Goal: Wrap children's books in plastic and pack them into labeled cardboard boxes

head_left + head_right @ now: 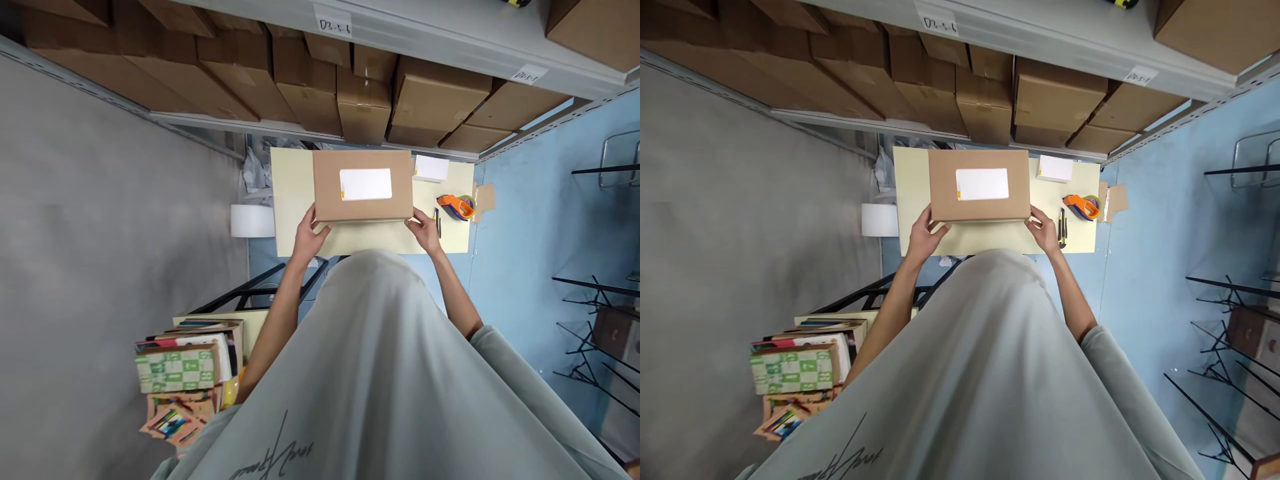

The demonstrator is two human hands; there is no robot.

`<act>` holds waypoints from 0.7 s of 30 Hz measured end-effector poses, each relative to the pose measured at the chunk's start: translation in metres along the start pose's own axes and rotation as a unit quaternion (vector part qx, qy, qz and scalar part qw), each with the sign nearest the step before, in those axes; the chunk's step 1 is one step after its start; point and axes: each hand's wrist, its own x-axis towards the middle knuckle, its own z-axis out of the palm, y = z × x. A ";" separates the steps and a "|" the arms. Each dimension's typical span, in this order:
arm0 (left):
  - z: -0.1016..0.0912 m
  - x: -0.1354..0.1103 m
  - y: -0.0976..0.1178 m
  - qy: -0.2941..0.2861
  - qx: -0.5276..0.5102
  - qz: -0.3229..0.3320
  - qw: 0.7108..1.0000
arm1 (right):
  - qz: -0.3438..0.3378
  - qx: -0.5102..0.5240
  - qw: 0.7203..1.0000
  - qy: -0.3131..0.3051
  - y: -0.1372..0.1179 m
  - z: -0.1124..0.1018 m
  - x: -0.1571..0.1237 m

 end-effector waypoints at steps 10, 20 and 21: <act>0.001 -0.016 -0.011 0.001 0.026 -0.041 0.999 | 0.029 -0.025 0.998 0.041 0.035 0.019 -0.005; 0.007 -0.001 0.072 -0.077 0.072 0.082 0.991 | 0.017 0.054 0.974 0.219 -0.004 0.009 -0.084; 0.014 0.002 0.082 -0.096 0.079 0.093 0.988 | 0.024 0.063 0.967 0.247 -0.005 0.006 -0.099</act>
